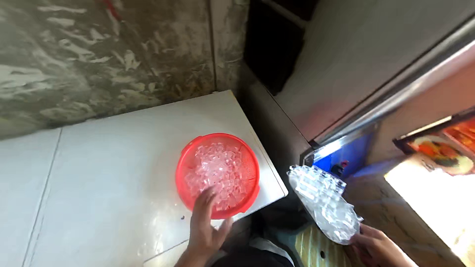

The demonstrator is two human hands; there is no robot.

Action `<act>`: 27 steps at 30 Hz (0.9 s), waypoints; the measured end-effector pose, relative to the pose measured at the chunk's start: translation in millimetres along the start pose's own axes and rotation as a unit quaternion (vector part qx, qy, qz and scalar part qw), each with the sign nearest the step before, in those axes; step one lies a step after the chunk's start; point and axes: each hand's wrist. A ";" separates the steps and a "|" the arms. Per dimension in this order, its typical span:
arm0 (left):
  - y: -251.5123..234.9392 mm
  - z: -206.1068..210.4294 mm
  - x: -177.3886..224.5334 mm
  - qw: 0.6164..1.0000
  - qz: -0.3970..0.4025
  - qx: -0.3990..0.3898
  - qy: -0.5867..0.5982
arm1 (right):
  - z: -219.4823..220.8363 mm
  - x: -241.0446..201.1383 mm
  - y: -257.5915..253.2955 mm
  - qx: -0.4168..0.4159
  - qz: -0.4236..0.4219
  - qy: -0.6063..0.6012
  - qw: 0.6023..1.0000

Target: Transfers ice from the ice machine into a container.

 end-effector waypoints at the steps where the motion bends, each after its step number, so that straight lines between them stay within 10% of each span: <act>1: -6.0 0.5 -10.1 0.999 -0.027 0.023 -0.008 | 15.3 -11.0 3.7 -0.036 0.000 0.009 0.999; 8: -20.7 9.0 -41.3 0.983 -0.151 0.086 0.058 | 163.4 -90.6 -6.7 -0.214 -0.037 0.241 0.946; 16: -17.4 10.8 -41.1 0.981 -0.178 0.074 0.021 | 267.9 -129.3 21.9 0.048 -0.240 0.684 0.688; 27: -34.4 -4.5 -71.0 0.961 -0.229 0.147 0.046 | 257.9 -98.0 39.2 0.118 -0.670 0.422 0.599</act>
Point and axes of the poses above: each hand's wrist, its own y-axis away from the middle knuckle, its own z-axis out of the palm, x = y × z, and after that the axes turned 15 degrees about -y, right-handed
